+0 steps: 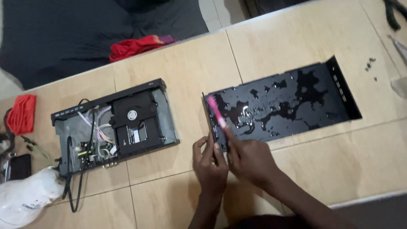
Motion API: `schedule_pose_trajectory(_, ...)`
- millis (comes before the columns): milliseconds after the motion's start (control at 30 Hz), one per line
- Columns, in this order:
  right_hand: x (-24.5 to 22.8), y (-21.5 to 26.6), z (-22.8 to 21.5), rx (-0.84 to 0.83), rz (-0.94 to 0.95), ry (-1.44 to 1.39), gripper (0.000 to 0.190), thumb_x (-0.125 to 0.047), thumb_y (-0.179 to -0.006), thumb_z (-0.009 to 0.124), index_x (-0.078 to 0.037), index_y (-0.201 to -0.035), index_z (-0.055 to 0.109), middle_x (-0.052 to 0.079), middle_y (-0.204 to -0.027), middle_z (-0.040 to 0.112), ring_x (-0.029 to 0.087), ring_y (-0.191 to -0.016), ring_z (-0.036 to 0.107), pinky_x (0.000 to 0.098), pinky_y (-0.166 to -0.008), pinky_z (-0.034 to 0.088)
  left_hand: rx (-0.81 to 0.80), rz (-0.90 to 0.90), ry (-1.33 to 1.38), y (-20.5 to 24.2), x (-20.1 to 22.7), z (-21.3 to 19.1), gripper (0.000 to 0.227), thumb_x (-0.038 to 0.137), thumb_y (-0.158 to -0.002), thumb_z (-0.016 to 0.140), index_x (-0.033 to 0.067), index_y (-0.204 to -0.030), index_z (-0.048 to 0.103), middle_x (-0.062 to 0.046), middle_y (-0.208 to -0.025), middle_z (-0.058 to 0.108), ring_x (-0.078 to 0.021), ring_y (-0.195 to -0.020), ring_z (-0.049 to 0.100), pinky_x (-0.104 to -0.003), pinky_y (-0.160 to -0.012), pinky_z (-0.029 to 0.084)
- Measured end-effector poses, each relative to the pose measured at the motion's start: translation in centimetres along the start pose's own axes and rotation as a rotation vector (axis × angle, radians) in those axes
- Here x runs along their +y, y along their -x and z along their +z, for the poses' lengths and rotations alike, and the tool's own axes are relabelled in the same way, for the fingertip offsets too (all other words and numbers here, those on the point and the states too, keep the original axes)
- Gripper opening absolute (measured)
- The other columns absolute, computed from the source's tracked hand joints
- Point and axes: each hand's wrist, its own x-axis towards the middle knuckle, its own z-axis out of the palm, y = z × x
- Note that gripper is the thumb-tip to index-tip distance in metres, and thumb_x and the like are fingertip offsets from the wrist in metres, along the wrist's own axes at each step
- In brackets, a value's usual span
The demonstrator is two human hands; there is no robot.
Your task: Cleaning a metal appliance panel using a cloth, cleaning solution, and a toothbrush.
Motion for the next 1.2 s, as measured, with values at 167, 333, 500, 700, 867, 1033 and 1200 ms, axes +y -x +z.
schedule_pose_trajectory(167,1.5,6.1,0.3,-0.354,0.14,0.32,0.102,-0.022,-0.077,0.065,-0.042,-0.162,0.014,-0.006,-0.069,0.066,0.024,-0.053,0.066,0.0456,-0.045,0.049,-0.011,-0.001,0.024,-0.6,0.0,0.2,0.036,0.009,-0.101,0.055,-0.0031,-0.134,0.064,-0.017,-0.111,0.062,-0.0209,-0.079,0.068,-0.029,-0.061,0.062)
schedule_pose_trajectory(333,-0.5,1.4,-1.3,-0.071,0.137,0.156,0.088,-0.029,-0.085,0.063,-0.024,-0.163,0.022,0.0,-0.059,0.065,0.019,-0.039,0.055,0.0378,-0.035,0.04,0.051,0.02,0.008,-0.6,0.2,0.4,0.035,0.01,-0.102,0.054,0.0031,-0.133,0.068,-0.012,-0.11,0.062,-0.0134,-0.058,0.056,-0.025,-0.048,0.047)
schedule_pose_trajectory(500,-0.7,-2.5,-0.9,-0.127,0.112,0.136,0.072,-0.033,-0.097,0.048,-0.027,-0.164,0.022,0.007,-0.062,0.064,0.031,-0.042,0.057,0.0477,-0.041,0.041,0.089,0.002,0.004,-0.7,0.1,0.5,0.034,0.014,-0.101,0.056,0.0031,-0.131,0.069,-0.011,-0.107,0.064,-0.0117,-0.055,0.057,-0.024,-0.049,0.05)
schedule_pose_trajectory(700,-0.2,-4.3,-3.0,-0.139,-0.042,0.222,0.078,-0.026,-0.09,0.061,-0.025,-0.161,0.029,0.004,-0.058,0.063,0.023,-0.04,0.057,0.039,-0.037,0.043,0.104,0.059,-0.06,-0.2,-0.1,0.8,0.035,0.008,-0.098,0.059,0.004,-0.132,0.068,-0.013,-0.107,0.064,-0.0156,-0.061,0.061,-0.025,-0.049,0.054)
schedule_pose_trajectory(867,1.4,-2.7,-1.1,-0.041,-0.151,0.262,0.075,-0.024,-0.081,0.064,-0.018,-0.153,0.043,0.008,-0.06,0.067,0.033,-0.043,0.06,0.0487,-0.04,0.042,0.086,0.072,-0.074,-0.2,0.4,0.5,0.034,0.008,-0.1,0.056,0.0045,-0.131,0.069,-0.012,-0.11,0.062,-0.0084,-0.04,0.044,-0.022,-0.043,0.045)
schedule_pose_trajectory(1033,3.4,-1.7,-4.5,0.022,0.011,0.138,0.059,-0.02,-0.094,0.054,-0.029,-0.152,0.041,0.001,-0.051,0.06,0.021,-0.035,0.049,0.0374,-0.033,0.036,0.102,0.043,-0.097,-0.3,0.9,0.6,0.034,0.005,-0.098,0.058,0.0029,-0.13,0.07,-0.011,-0.107,0.063,-0.0057,-0.043,0.04,-0.02,-0.043,0.042)
schedule_pose_trajectory(1200,5.2,-1.2,-3.5,-0.125,-0.131,0.163,0.074,-0.024,-0.097,0.058,-0.034,-0.162,0.026,-0.001,-0.056,0.061,0.018,-0.04,0.05,0.0366,-0.039,0.037,0.094,0.05,-0.11,0.0,1.1,0.9,0.035,0.007,-0.1,0.057,0.0049,-0.132,0.069,-0.011,-0.108,0.063,-0.0077,-0.047,0.047,-0.02,-0.046,0.046)
